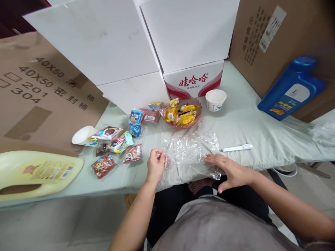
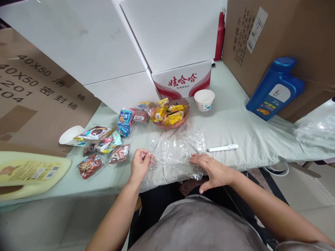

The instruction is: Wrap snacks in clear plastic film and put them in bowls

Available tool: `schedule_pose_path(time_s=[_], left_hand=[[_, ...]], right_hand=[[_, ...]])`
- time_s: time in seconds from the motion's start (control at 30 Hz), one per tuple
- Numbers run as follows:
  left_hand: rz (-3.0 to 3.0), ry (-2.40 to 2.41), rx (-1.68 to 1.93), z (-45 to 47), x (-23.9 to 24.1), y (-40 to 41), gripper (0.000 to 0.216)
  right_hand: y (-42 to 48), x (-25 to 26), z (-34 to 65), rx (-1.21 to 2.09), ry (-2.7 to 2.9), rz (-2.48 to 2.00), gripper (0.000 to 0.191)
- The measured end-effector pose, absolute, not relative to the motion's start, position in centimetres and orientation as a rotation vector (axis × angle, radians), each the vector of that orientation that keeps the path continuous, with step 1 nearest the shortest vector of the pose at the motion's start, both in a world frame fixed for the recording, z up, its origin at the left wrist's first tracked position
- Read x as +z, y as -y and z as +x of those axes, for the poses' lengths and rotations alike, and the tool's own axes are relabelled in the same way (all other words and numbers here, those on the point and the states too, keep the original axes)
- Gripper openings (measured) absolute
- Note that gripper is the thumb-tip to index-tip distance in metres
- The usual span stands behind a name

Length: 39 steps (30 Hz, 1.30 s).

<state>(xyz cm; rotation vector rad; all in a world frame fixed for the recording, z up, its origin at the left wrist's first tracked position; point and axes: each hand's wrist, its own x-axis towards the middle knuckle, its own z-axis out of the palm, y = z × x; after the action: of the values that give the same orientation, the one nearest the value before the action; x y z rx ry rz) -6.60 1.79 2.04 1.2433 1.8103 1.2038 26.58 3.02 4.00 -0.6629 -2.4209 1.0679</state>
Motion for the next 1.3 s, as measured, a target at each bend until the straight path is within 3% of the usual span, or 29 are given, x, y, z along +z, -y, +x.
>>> schedule_pose_path(time_s=[0.1,0.13,0.27,0.47,0.73,0.87,0.93,1.1,1.3], left_hand=[[1.293,-1.827,1.215,-6.6,2.1,-1.8,0.019],[1.337,-1.857,1.221,-6.5,2.2,-2.0,0.018],[1.598,-2.090,1.190,-6.2,2.8,-4.0,0.011],[1.779,-2.368,0.636,-5.4,2.0,-6.9,0.011],[1.836,-2.409,0.503,-5.2,1.1,-6.7,0.020],[2.031,-2.452,0.932,-5.2,2.1,-5.9,0.029],[2.277,-2.332,1.126,-4.8,2.5,-5.4,0.022],[2.757,-1.473,0.651,-3.0,1.9,-4.7,0.016],[2.621,-1.574,0.413,-2.7,0.5,-4.8,0.046]], right_hand=[[-2.5,2.8,25.9,0.962,2.221,-0.757,0.034],[-2.6,2.6,25.5,0.962,2.122,-0.830,0.028],[-4.7,2.5,23.6,0.808,1.825,-1.354,0.028],[-6.6,2.0,22.7,0.279,2.063,-1.882,0.031],[-6.3,1.3,23.1,0.069,2.114,-1.857,0.038],[-6.6,1.1,22.9,0.067,2.140,-1.849,0.037],[-6.6,0.9,22.7,0.064,2.153,-1.838,0.037],[-6.8,0.9,22.7,0.051,2.166,-1.867,0.034],[-7.4,2.9,23.7,-0.045,2.132,-1.695,0.029]])
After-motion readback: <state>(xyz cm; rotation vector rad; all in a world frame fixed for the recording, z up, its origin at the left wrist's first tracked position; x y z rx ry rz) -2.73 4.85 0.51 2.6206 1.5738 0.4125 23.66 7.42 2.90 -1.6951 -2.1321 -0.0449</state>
